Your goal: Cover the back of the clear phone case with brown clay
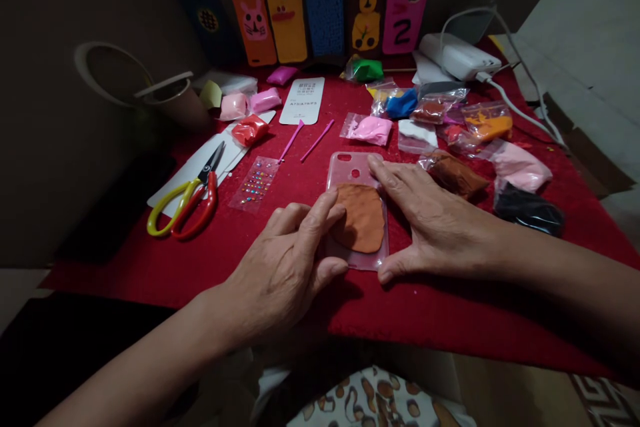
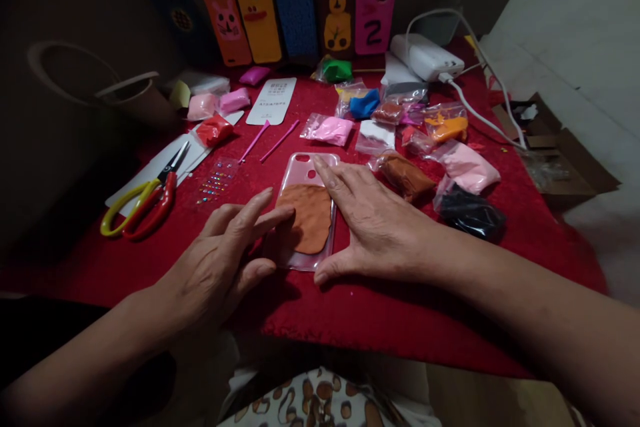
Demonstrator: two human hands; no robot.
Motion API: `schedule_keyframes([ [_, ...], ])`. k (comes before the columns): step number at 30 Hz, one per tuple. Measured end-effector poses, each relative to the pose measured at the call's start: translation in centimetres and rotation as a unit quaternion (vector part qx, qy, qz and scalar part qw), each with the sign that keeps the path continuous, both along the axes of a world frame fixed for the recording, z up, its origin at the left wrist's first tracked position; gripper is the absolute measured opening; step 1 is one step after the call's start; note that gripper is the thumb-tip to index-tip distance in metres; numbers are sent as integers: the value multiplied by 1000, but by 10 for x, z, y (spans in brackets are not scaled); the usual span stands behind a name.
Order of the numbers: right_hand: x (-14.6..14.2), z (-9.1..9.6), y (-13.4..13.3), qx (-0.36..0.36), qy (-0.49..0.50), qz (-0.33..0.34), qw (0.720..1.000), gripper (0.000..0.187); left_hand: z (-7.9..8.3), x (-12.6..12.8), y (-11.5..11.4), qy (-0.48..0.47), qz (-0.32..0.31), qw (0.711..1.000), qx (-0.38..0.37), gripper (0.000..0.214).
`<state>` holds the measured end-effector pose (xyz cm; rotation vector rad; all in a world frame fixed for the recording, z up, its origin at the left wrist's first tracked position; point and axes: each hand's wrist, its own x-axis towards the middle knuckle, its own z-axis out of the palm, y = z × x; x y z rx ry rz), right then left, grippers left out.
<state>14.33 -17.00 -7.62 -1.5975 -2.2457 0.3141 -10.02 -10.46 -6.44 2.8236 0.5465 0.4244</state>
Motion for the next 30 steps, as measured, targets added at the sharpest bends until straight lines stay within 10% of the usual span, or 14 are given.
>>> schedule_keyframes([
  [30,0,1,0,-7,-21,-3,1000,131,3,-17,-8,-44,-9,997,59,65],
])
